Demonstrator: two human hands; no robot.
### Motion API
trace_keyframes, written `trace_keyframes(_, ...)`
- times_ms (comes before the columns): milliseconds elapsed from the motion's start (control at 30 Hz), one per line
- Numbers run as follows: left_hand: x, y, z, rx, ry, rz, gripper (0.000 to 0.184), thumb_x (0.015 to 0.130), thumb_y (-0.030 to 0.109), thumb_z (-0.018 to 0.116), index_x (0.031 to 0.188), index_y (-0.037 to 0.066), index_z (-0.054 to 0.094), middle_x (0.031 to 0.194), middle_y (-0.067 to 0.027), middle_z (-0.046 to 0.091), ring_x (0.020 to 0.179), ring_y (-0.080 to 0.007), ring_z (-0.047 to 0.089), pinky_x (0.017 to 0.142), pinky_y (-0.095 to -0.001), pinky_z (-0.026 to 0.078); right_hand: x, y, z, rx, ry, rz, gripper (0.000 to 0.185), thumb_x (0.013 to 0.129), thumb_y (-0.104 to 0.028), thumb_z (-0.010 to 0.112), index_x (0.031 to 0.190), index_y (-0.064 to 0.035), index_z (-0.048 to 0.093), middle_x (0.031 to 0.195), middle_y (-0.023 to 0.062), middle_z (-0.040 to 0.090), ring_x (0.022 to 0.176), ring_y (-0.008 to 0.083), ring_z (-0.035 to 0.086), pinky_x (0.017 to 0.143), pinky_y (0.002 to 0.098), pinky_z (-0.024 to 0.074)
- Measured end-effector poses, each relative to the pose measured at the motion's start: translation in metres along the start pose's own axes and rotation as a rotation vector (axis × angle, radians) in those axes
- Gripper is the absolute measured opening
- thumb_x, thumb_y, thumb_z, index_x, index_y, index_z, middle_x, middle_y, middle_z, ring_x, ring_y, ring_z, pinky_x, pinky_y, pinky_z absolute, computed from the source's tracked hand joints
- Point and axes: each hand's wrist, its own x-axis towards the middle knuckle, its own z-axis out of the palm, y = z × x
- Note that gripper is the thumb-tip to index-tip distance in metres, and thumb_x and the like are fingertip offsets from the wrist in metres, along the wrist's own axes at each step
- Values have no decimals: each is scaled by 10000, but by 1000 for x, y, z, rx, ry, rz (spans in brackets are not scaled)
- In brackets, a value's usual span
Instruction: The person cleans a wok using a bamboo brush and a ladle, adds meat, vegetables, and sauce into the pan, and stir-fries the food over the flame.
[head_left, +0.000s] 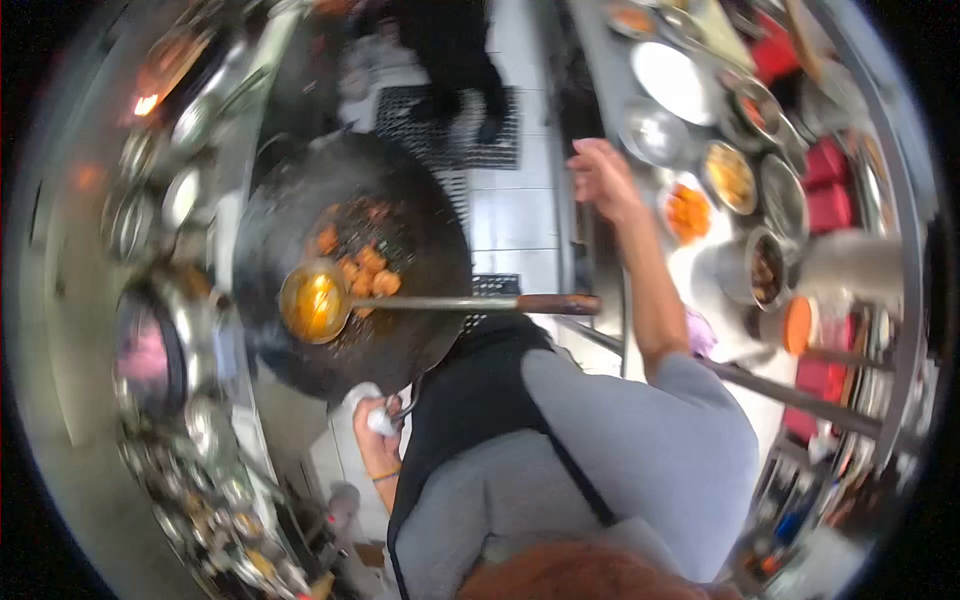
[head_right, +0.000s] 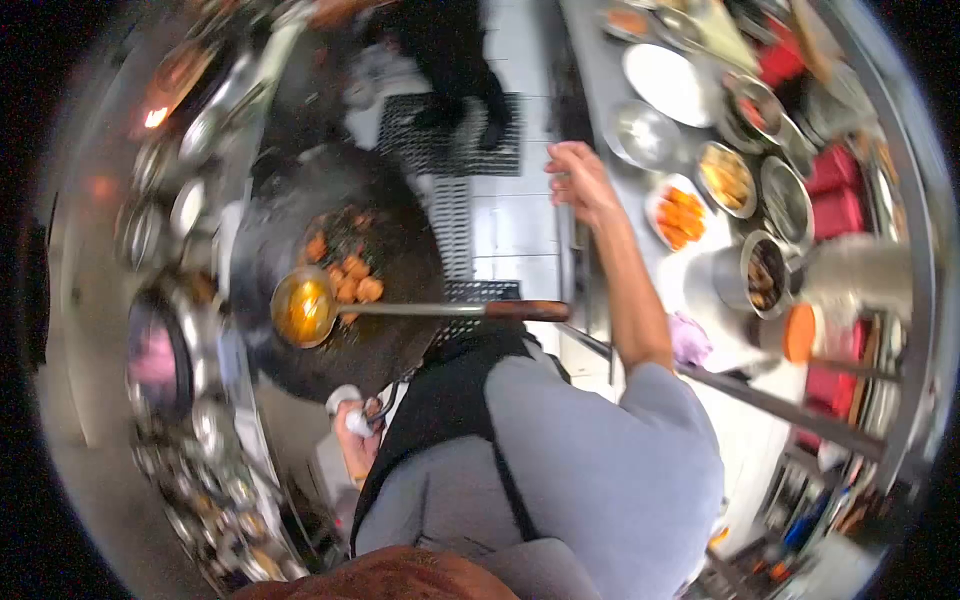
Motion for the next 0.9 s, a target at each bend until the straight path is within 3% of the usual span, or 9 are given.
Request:
trace_keyframes(100, 10, 6, -39, -20, -11, 51, 227, 837, 185, 597, 649, 105, 497, 577, -53, 488, 509, -184, 521, 431, -287, 393, -72, -56, 104, -493, -390, -406, 136, 930, -170, 634, 935, -44, 585, 714, -3, 558, 538, 56, 493, 474, 204, 396)
trace_keyframes(233, 25, 18, -90, -289, -206, 151, 188, 828, 137, 608, 677, 46, 541, 644, -93, 549, 577, -211, 570, 530, -319, 447, -185, -88, 250, -484, -1087, -1230, 127, 808, -187, 674, 837, -73, 723, 707, 48, 628, 558, 122, 566, 493, 220, 430)
trace_keyframes(300, -3, 52, -72, -301, 76, 81, 151, 822, 98, 606, 697, 14, 594, 675, -106, 576, 622, -239, 604, 616, -343, 498, -217, -69, 298, -409, -1291, -1461, 148, 827, -190, 658, 876, -61, 711, 734, 63, 631, 592, 128, 572, 527, 232, 437)
trace_keyframes(333, 14, 28, -87, -305, 21, 136, 146, 817, 95, 612, 700, 10, 600, 687, -114, 589, 634, -240, 612, 636, -346, 509, -225, -64, 298, -362, -1354, -1510, 159, 836, -192, 650, 896, -55, 705, 747, 70, 632, 609, 131, 576, 544, 238, 441)
trace_keyframes(467, 23, 50, -125, -266, 37, 315, 136, 808, 92, 637, 724, -13, 619, 732, -142, 632, 656, -245, 632, 637, -340, 523, -248, -37, 345, -317, -1520, -1475, 207, 872, -198, 619, 975, -30, 683, 801, 100, 638, 678, 144, 588, 612, 261, 455)
trace_keyframes(567, 4, 68, -120, -338, 67, 263, 120, 813, 76, 628, 750, -26, 619, 741, -151, 635, 657, -230, 632, 625, -332, 517, -251, -45, 350, -323, -1539, -1417, 244, 900, -202, 595, 1035, -12, 665, 842, 122, 643, 729, 154, 598, 663, 279, 466)
trace_keyframes(800, 29, 79, -133, -434, 192, 415, 101, 803, 132, 640, 747, 68, 585, 662, -86, 580, 576, -190, 604, 415, -269, 436, -156, -55, 428, -872, -1159, -1189, 333, 964, -213, 540, 1174, 32, 625, 936, 174, 654, 848, 176, 621, 783, 320, 491)
trace_keyframes(833, 27, 84, -126, -451, 218, 411, 102, 806, 129, 639, 740, 71, 587, 658, -79, 579, 575, -191, 613, 420, -272, 443, -114, -34, 440, -991, -1203, -1260, 358, 892, -262, 667, 1056, 56, 634, 925, 172, 659, 813, 309, 641, 722, 353, 495)
trace_keyframes(900, 37, 83, -125, -461, 228, 469, 123, 820, 128, 629, 723, 67, 586, 676, -88, 607, 589, -199, 634, 447, -301, 473, -53, 14, 438, -1364, -1294, -1155, 454, 871, -316, 685, 1138, 47, 620, 1083, 240, 655, 1005, 408, 628, 865, 445, 493)
